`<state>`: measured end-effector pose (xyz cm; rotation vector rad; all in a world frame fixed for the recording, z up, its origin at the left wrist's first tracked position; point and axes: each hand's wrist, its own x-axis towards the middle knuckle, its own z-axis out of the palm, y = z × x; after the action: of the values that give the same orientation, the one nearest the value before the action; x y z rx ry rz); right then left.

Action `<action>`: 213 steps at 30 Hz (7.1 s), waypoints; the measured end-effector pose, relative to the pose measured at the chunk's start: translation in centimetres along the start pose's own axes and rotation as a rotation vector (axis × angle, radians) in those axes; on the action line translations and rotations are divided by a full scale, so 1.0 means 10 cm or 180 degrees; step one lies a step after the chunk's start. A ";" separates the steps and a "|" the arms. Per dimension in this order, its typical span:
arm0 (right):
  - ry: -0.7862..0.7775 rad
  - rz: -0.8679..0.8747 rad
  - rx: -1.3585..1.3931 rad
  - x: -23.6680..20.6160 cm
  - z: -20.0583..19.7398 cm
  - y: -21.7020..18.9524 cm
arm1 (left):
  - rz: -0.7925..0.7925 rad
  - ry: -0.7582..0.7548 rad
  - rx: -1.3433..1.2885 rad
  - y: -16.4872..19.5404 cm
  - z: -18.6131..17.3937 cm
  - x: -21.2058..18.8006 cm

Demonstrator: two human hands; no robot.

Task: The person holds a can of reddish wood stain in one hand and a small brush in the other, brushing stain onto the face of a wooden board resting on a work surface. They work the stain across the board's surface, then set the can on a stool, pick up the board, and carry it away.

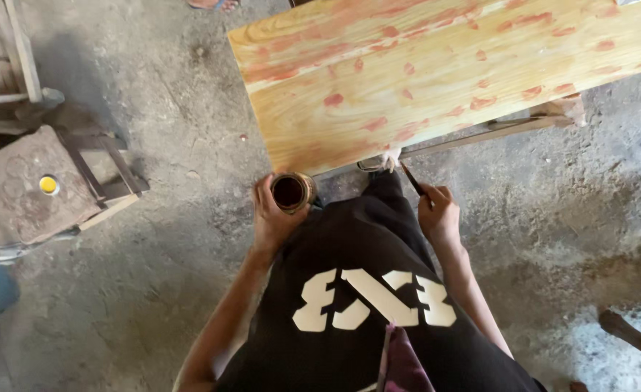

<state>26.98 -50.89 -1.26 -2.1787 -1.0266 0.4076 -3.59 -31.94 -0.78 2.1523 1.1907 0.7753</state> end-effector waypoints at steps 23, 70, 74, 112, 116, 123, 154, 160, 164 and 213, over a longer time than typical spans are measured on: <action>0.0132 -0.0383 -0.0637 2.54 -1.57 2.30 | 0.0022 -0.0788 0.0420 1.59 1.79 2.00; -0.0333 -0.2429 -0.1468 2.63 -1.43 0.49 | 0.1072 -0.0985 0.0372 2.50 2.69 2.18; -0.0278 -0.2546 -0.1307 2.67 -1.43 0.45 | 0.0960 -0.0998 0.0441 2.44 2.70 2.18; 0.0092 -0.1450 -0.0800 4.05 -0.46 0.39 | 0.0843 -0.0508 0.1040 1.96 2.55 2.53; -0.0496 -0.1149 -0.0484 4.03 -0.35 0.32 | 0.0826 -0.0545 0.1084 1.93 2.56 2.54; -0.0377 -0.1230 -0.0366 4.07 -0.35 0.31 | 0.0834 -0.0561 0.1104 1.91 2.58 2.53; -0.0067 -0.1057 -0.0450 4.32 -0.26 -0.24 | 0.0820 -0.0575 0.1036 2.02 2.47 2.56; -0.0603 -0.1169 -0.0455 4.26 -0.38 -0.17 | 0.0823 -0.0633 0.1145 2.01 2.49 2.58; -0.0252 -0.1123 -0.0707 4.16 -0.38 -0.08 | 0.0885 -0.0531 0.1144 2.00 2.50 2.56; -0.0773 -0.1839 0.0003 3.90 -0.55 0.68 | 0.0815 -0.0521 0.1103 1.96 2.60 2.56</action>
<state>58.63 -26.48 -1.74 -1.7477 -1.7178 0.3992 36.88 -23.38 0.88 2.6352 1.0365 0.5085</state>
